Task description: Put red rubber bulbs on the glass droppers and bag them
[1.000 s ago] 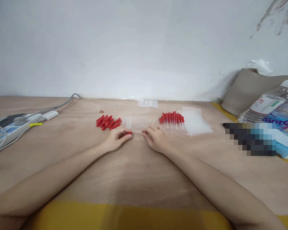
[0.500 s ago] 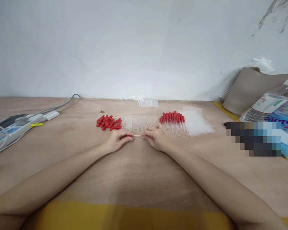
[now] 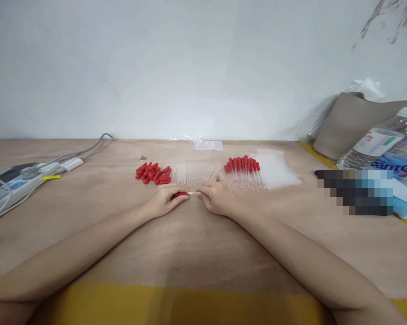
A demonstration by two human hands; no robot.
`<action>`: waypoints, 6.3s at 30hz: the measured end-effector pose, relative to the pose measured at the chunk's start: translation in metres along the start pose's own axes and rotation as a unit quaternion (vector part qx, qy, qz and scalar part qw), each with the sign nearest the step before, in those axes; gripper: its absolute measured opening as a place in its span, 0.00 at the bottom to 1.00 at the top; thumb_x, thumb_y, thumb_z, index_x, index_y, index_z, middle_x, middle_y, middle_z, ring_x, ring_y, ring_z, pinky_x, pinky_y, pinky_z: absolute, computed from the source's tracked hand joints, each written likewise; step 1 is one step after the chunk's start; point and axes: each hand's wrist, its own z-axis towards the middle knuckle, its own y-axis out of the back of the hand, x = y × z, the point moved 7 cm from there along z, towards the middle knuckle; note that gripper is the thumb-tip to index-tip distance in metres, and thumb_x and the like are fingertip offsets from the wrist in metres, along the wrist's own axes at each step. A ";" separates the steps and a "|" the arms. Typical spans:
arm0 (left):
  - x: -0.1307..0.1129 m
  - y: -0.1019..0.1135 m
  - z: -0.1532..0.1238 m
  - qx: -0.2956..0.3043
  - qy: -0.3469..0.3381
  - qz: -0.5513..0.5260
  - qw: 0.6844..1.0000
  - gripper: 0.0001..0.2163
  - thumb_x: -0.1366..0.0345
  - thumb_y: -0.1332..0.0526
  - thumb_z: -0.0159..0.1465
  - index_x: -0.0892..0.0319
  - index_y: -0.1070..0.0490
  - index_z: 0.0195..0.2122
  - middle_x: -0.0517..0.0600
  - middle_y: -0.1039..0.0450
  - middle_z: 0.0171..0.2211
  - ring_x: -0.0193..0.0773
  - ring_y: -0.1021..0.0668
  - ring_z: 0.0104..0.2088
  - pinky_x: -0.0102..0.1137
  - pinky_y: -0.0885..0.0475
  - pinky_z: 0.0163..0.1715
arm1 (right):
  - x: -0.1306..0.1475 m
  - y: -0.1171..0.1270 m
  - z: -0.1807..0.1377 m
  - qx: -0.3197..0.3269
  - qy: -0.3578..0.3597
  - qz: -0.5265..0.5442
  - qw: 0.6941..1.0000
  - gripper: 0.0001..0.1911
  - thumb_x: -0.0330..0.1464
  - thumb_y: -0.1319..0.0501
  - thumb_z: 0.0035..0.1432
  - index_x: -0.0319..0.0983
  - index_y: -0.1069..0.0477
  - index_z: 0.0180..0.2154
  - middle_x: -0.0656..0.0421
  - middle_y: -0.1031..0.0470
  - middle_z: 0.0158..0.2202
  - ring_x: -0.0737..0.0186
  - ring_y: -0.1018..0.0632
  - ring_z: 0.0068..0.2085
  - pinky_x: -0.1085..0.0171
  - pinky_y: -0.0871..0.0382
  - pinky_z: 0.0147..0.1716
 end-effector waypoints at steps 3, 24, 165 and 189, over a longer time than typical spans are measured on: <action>-0.001 0.000 0.000 0.001 -0.013 0.002 1.000 0.07 0.66 0.45 0.62 0.61 0.30 0.35 0.50 0.28 0.29 0.33 0.27 0.30 0.26 0.33 0.31 | 0.001 -0.006 0.002 0.026 -0.023 0.028 0.999 0.14 0.31 0.52 0.60 0.37 0.30 0.29 0.59 0.26 0.27 0.68 0.34 0.25 0.62 0.53 0.35; 0.012 0.018 -0.002 -0.087 0.021 0.024 0.996 0.09 0.68 0.44 0.61 0.61 0.33 0.43 0.49 0.32 0.30 0.31 0.30 0.27 0.27 0.32 0.29 | -0.075 0.026 0.000 0.033 -0.274 0.041 0.960 0.14 0.36 0.49 0.56 0.39 0.27 0.29 0.57 0.25 0.28 0.64 0.28 0.29 0.67 0.42 0.27; 0.021 0.014 -0.004 -0.068 0.095 0.071 0.991 0.06 0.65 0.40 0.56 0.61 0.34 0.25 0.49 0.37 0.29 0.36 0.32 0.33 0.31 0.32 0.35 | -0.095 -0.007 0.014 0.129 -0.379 -0.143 0.905 0.17 0.37 0.50 0.55 0.33 0.27 0.32 0.46 0.26 0.32 0.50 0.26 0.37 0.53 0.41 0.39; 0.054 0.052 -0.016 -0.096 0.145 0.276 0.945 0.06 0.62 0.41 0.54 0.57 0.28 0.29 0.52 0.32 0.36 0.45 0.31 0.40 0.41 0.38 0.42 | -0.099 -0.036 0.029 0.192 -0.456 0.039 0.868 0.16 0.35 0.45 0.49 0.34 0.28 0.38 0.46 0.26 0.36 0.51 0.25 0.37 0.62 0.34 0.28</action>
